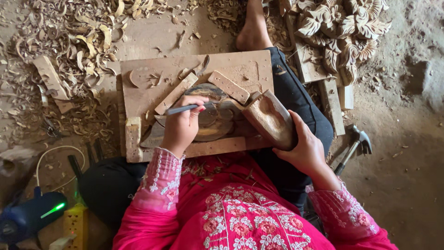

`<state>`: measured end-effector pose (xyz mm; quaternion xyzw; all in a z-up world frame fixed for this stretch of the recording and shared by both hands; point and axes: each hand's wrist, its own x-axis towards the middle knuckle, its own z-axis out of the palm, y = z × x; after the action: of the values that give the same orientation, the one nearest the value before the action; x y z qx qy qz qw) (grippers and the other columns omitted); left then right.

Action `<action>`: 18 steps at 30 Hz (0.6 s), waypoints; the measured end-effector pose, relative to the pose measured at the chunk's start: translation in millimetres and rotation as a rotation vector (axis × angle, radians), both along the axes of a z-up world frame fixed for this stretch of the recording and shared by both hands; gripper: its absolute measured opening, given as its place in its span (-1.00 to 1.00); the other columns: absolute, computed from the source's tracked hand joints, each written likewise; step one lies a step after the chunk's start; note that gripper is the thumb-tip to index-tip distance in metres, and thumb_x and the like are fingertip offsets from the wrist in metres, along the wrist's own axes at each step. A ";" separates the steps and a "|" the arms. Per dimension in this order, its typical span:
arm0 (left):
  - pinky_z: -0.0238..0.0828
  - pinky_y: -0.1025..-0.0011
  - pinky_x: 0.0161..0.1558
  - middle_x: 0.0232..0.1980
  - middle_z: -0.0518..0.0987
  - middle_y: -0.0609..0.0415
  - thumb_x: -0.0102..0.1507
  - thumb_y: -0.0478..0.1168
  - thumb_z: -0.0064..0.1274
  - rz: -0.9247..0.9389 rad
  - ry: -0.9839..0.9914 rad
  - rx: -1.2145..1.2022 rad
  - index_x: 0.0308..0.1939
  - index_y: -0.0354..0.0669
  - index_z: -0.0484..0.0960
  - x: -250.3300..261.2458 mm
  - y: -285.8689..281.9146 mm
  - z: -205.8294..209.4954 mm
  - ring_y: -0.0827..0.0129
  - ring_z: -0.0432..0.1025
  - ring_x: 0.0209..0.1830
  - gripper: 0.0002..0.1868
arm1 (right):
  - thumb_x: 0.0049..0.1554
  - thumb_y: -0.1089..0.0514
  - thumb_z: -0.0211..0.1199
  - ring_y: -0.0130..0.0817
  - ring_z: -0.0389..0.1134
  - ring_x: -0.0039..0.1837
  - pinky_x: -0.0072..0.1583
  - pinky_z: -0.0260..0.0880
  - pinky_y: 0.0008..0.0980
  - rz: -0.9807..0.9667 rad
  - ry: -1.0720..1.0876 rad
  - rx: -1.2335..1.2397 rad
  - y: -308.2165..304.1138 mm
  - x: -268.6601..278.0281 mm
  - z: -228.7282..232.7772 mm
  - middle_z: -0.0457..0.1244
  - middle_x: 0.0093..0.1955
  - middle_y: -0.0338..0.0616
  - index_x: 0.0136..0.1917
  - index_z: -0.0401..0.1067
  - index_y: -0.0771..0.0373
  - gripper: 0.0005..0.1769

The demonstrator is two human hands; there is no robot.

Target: The person carves a decorative pattern into a piece of wood using a chisel and a wooden mallet. They repeatedly strike the chisel to shape the wood, creating a floral design.

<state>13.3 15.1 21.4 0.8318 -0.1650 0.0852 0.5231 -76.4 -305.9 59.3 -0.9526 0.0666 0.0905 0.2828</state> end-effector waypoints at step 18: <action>0.56 0.35 -0.22 -0.10 0.69 -0.05 0.44 -0.29 0.06 0.106 -0.139 0.053 0.02 -0.22 0.50 -15.5 -21.4 -24.0 0.17 0.63 -0.20 -0.88 | -0.32 -0.03 0.60 0.01 0.34 0.33 0.24 0.37 -0.14 -0.003 0.010 0.015 0.7 0.1 2.8 0.29 0.35 0.04 0.56 0.09 0.02 0.24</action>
<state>-2.2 -6.3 -2.7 0.8449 -0.1589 0.1659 0.4830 -76.2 -305.1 62.0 -0.9499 0.0690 0.0952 0.2896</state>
